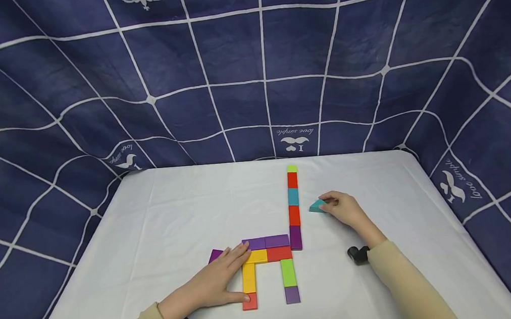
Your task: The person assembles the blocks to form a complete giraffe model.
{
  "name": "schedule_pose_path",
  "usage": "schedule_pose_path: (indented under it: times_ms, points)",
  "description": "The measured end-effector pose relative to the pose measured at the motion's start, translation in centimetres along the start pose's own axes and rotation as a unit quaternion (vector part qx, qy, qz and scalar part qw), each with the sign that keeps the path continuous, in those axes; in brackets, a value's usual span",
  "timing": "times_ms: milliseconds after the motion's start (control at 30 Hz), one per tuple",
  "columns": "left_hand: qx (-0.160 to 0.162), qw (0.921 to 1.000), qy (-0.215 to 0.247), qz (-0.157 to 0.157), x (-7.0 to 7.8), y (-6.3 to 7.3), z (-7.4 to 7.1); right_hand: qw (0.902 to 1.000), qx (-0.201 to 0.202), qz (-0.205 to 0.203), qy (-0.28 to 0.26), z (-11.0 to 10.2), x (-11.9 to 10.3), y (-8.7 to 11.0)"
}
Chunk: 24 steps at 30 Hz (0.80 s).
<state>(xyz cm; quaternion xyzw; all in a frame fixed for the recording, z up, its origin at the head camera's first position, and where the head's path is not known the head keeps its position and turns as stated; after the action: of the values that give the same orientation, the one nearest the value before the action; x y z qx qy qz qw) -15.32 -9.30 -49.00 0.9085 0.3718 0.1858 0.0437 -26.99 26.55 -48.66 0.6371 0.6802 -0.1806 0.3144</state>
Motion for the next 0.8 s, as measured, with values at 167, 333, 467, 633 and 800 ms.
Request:
schedule_pose_path:
  times_ms: [167, 333, 467, 633, 800]
  points:
    - [-0.004, 1.0, 0.006, 0.0, 0.0, 0.0, 0.0, 0.9993, 0.001, 0.03, -0.023, -0.1, 0.0, -1.1]
    - [-0.01, 0.9998, 0.014, -0.001, 0.1, 0.0, -0.1, 0.9964, 0.031, 0.065, -0.045, -0.3, 0.1, -2.8]
    - [-0.01, 0.9998, 0.015, 0.001, 0.0, 0.0, -0.1, 0.9914, 0.059, 0.099, -0.063, -0.4, -0.2, -4.3]
    - [-0.007, 0.9999, 0.012, 0.005, -0.1, 0.1, 0.0, 0.9827, 0.113, 0.122, -0.081, -0.2, -0.6, -5.8]
    - [-0.003, 0.9999, 0.009, 0.01, -0.1, 0.1, 0.0, 0.9761, 0.142, 0.134, -0.096, -0.2, -1.2, -6.9]
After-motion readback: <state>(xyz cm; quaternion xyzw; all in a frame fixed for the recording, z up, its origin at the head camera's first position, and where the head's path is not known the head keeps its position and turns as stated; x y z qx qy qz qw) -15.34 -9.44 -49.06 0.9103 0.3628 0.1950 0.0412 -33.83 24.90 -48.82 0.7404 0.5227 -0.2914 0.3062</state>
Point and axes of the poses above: each hand's wrist, its own y-axis away from the middle knuckle, its own z-axis out of the palm, x = y × z, the point moved 3 cm from there along -y, towards the middle knuckle, and after that the axes turned 5 degrees about -x, right-handed, at the moved point
